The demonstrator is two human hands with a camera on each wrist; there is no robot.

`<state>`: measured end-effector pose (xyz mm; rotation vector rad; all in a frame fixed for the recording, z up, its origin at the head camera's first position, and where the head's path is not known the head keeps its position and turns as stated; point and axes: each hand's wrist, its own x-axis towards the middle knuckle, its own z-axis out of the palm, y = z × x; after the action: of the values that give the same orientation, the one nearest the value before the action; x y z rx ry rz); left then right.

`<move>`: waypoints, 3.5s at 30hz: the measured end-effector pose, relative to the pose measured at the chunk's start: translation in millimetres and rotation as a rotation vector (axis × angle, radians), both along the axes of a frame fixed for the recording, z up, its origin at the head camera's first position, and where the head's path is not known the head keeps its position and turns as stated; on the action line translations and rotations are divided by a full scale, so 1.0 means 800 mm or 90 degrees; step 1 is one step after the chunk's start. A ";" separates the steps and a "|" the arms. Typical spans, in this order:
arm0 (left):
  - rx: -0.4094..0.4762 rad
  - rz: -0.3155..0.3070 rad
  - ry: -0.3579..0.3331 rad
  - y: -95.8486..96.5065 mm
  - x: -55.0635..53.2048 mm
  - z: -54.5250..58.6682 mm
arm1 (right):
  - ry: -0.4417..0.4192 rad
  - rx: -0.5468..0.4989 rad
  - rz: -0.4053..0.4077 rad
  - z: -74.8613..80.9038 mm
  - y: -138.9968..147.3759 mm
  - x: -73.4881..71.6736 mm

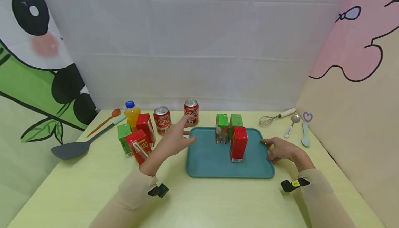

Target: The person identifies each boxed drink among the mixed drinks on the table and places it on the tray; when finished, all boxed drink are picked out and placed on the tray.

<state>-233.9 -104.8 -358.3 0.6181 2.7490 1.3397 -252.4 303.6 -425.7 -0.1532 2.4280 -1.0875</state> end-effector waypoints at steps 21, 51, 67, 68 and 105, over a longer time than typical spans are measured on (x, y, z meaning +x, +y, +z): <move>-0.429 -0.050 -0.012 -0.130 0.037 0.066 | 0.007 -0.007 0.023 0.004 0.006 -0.004; -0.443 -0.053 -0.001 -0.148 0.033 0.062 | 0.002 -0.005 0.016 0.003 0.011 0.009; -0.368 -0.073 0.018 -0.125 0.013 0.043 | -0.003 -0.018 0.028 0.003 0.005 0.003; -0.373 -0.072 0.025 -0.123 0.012 0.041 | -0.003 -0.019 0.029 0.003 0.004 0.003; -0.169 -0.075 -0.227 -0.126 -0.041 -0.043 | -0.010 -0.017 0.025 0.004 0.000 -0.001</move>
<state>-266.7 -205.6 -392.9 0.4623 2.4945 0.9330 -252.9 303.7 -422.9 -0.1991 2.3869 -1.1010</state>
